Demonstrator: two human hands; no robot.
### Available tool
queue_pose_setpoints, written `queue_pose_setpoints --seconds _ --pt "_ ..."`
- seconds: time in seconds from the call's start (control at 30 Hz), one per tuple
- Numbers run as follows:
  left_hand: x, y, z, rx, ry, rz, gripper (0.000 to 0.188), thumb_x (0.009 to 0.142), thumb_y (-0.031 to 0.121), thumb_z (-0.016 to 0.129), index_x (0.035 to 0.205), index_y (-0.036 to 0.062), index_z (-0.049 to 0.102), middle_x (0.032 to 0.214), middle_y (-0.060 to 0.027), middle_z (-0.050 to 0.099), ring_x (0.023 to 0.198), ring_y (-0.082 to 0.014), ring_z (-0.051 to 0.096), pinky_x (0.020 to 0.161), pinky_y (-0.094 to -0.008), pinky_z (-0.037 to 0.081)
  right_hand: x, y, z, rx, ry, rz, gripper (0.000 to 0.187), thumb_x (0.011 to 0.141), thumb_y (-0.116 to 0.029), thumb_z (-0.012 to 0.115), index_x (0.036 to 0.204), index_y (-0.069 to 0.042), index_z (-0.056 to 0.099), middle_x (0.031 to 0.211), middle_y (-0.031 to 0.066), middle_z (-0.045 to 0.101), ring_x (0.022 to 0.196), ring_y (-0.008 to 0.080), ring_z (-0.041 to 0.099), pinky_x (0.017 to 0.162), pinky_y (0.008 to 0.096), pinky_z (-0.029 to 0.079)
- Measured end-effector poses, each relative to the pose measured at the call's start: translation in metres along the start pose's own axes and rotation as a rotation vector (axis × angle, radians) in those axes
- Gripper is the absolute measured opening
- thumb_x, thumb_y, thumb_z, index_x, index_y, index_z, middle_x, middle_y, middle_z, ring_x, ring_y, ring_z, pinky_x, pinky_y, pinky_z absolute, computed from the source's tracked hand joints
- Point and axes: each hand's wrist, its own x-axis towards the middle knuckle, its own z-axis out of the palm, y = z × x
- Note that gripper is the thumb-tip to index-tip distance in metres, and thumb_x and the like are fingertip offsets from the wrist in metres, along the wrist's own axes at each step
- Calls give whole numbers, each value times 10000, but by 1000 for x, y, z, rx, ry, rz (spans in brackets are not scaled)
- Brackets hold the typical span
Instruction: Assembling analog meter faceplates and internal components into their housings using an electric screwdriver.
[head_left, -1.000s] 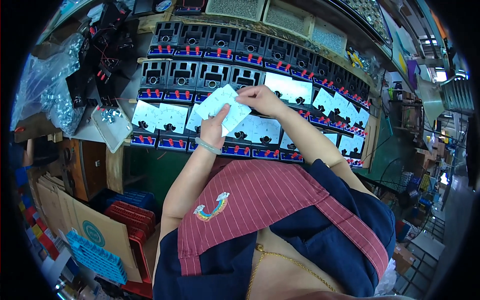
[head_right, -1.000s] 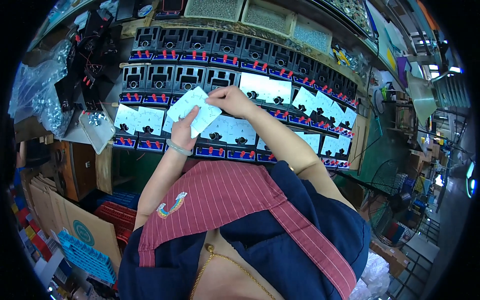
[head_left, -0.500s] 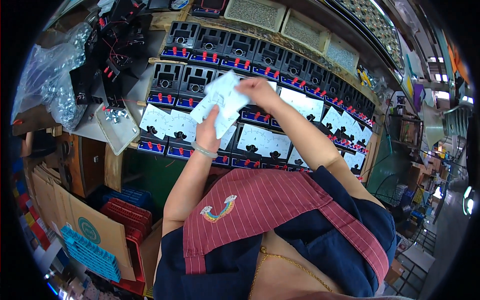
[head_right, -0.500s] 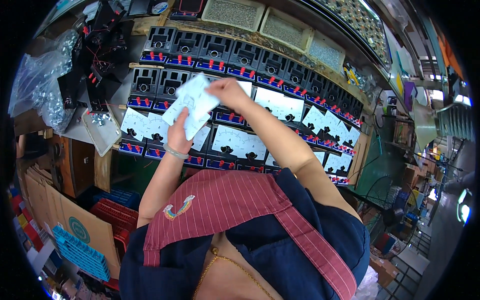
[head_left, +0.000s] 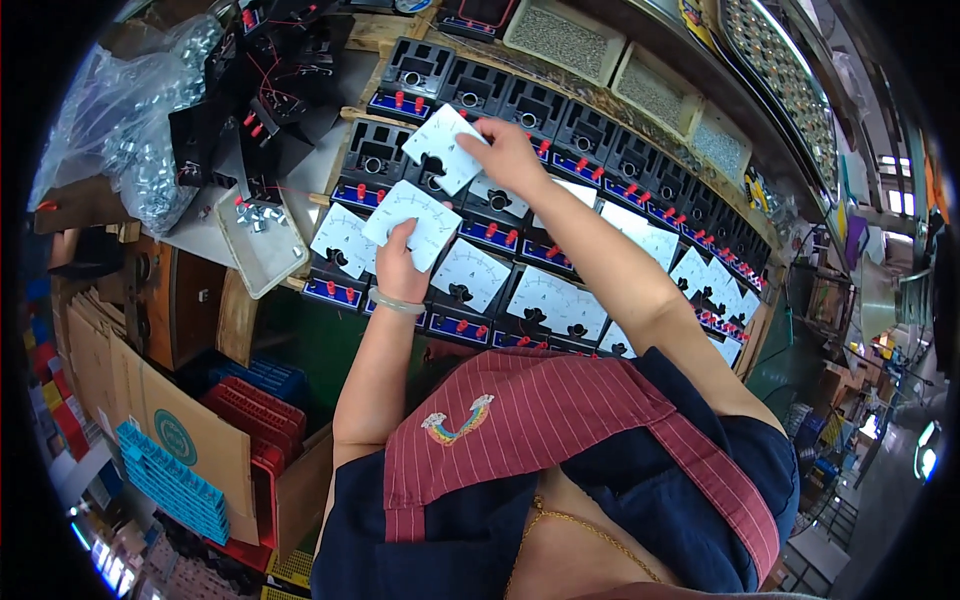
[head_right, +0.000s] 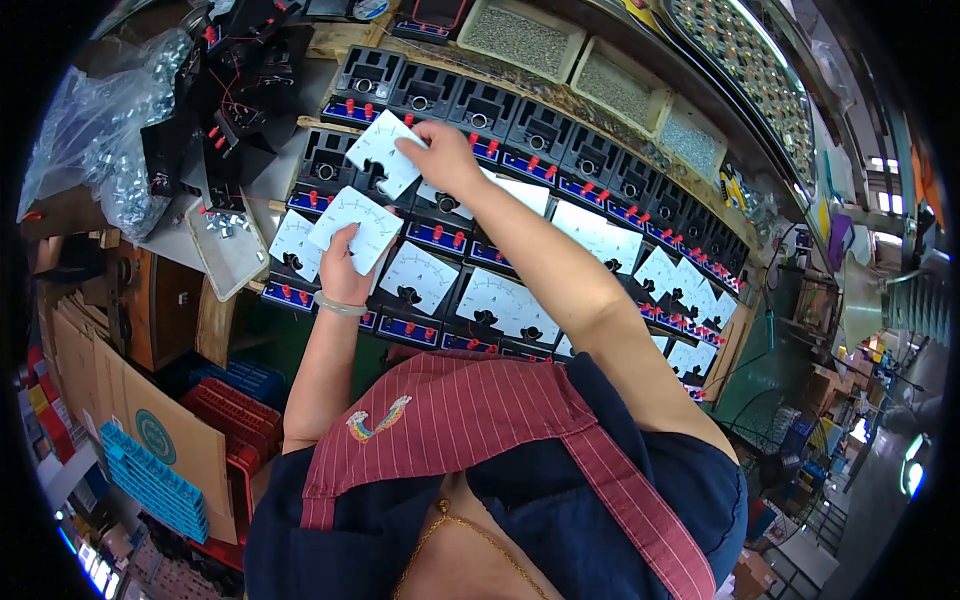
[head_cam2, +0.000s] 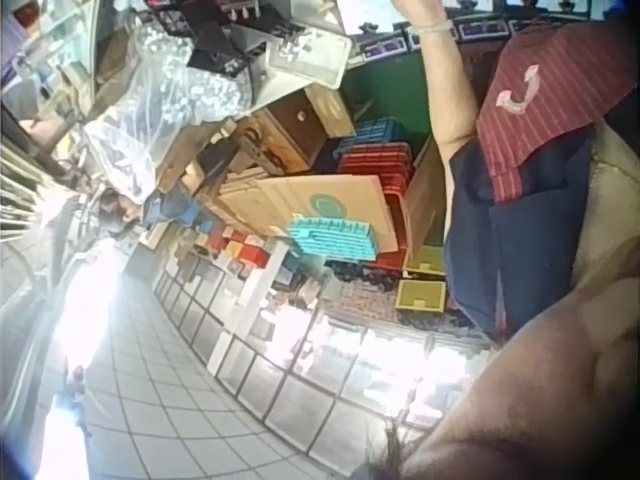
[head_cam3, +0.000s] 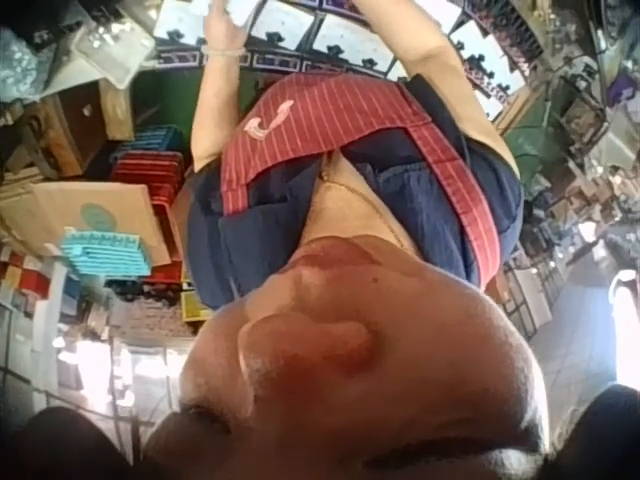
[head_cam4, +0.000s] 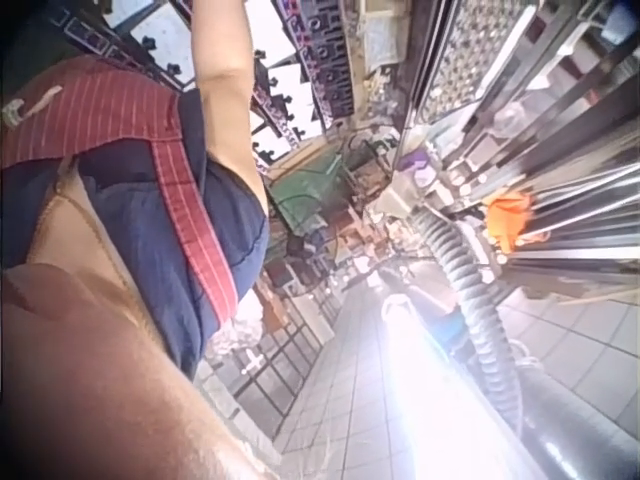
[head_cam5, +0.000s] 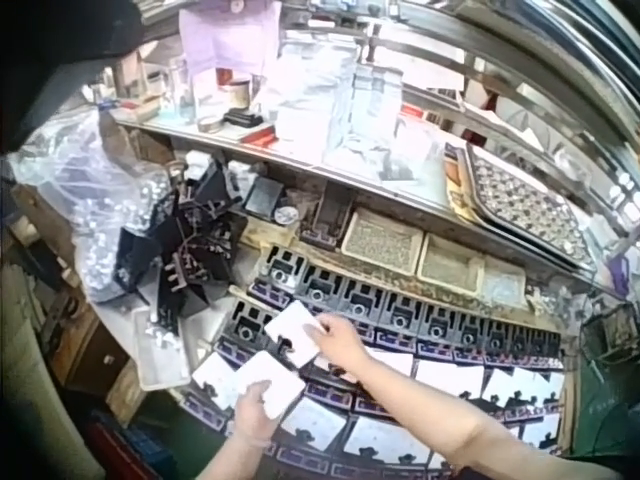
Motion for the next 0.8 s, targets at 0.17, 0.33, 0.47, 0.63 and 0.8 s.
queue_pose_setpoints --seconds 0.17,0.33,0.47,0.63,0.8 --pt "2 12 -17 214 196 137 403 852 6 522 1237 -41 414 1118 -170 571 998 -277 600 831 -363 516 4 -5 15 -528 249 -497 252 745 -320 692 838 -86 677 845 112 593 841 301 563 748 383 445" --pt "14 29 -14 194 220 136 413 866 98 581 1238 -5 435 1130 -134 571 986 -246 604 804 -351 524 -4 -29 51 201 -350 88 270 761 -281 737 771 -17 683 701 10 643 655 61 547 598 243 435" --pt "16 45 -14 178 255 170 427 882 146 579 1257 11 425 1149 -123 565 1017 -243 588 835 -351 501 22 -38 45 179 -414 148 257 753 -258 740 803 -13 684 727 21 644 651 74 551 603 232 436" --pt "24 71 -37 153 269 312 416 875 86 561 1257 -2 419 1156 -131 560 1039 -253 573 884 -369 472 46 -30 63 308 -206 87 226 858 -244 628 840 -27 686 717 18 630 684 61 532 631 235 439" --pt "34 86 -33 163 312 317 385 869 71 562 1229 -2 446 1159 -124 564 1023 -243 584 849 -361 493 79 -31 69 -280 229 -376 251 791 -296 659 876 -63 693 861 108 611 834 284 584 751 366 455"
